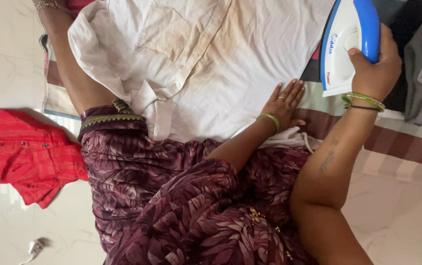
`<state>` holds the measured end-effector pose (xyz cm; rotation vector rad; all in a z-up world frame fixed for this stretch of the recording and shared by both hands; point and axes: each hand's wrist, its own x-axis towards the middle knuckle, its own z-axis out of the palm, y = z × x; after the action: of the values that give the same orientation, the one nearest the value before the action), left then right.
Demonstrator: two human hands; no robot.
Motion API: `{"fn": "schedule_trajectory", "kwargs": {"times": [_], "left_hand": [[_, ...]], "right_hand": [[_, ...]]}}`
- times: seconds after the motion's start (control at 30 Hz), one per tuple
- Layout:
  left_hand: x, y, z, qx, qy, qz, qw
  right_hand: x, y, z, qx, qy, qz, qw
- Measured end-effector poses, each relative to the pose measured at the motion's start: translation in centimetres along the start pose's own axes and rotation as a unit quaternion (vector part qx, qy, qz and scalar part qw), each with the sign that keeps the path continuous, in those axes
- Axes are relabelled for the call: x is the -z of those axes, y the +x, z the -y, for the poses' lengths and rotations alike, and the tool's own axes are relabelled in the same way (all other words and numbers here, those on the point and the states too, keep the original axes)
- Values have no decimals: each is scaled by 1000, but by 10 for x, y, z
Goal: The person irons a white shirt laid out on a striped mat on the floor. They use a blue and white iron to smooth the fabric, then fold the shirt and set it aside. The person then picks up a second white shirt, unfolds it, and begins ironing it.
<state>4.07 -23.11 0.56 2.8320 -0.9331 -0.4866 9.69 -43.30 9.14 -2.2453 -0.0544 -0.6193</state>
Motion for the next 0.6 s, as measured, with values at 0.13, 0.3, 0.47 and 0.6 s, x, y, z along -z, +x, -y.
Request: {"fn": "schedule_trajectory", "kwargs": {"times": [0.13, 0.3, 0.47, 0.6], "left_hand": [[-19, 16, 5, -59, -52, -48, 996], [-47, -36, 21, -149, -239, -139, 949], [-30, -109, 134, 168, -239, -448, 845], [-13, -129, 199, 353, -107, -244, 897]], "right_hand": [[-13, 5, 25, -45, 8, 66, 997], [-37, 1, 73, -18, 5, 192, 981], [-71, -12, 118, 34, -29, 280, 959], [-96, -24, 147, 78, -29, 352, 932]]}}
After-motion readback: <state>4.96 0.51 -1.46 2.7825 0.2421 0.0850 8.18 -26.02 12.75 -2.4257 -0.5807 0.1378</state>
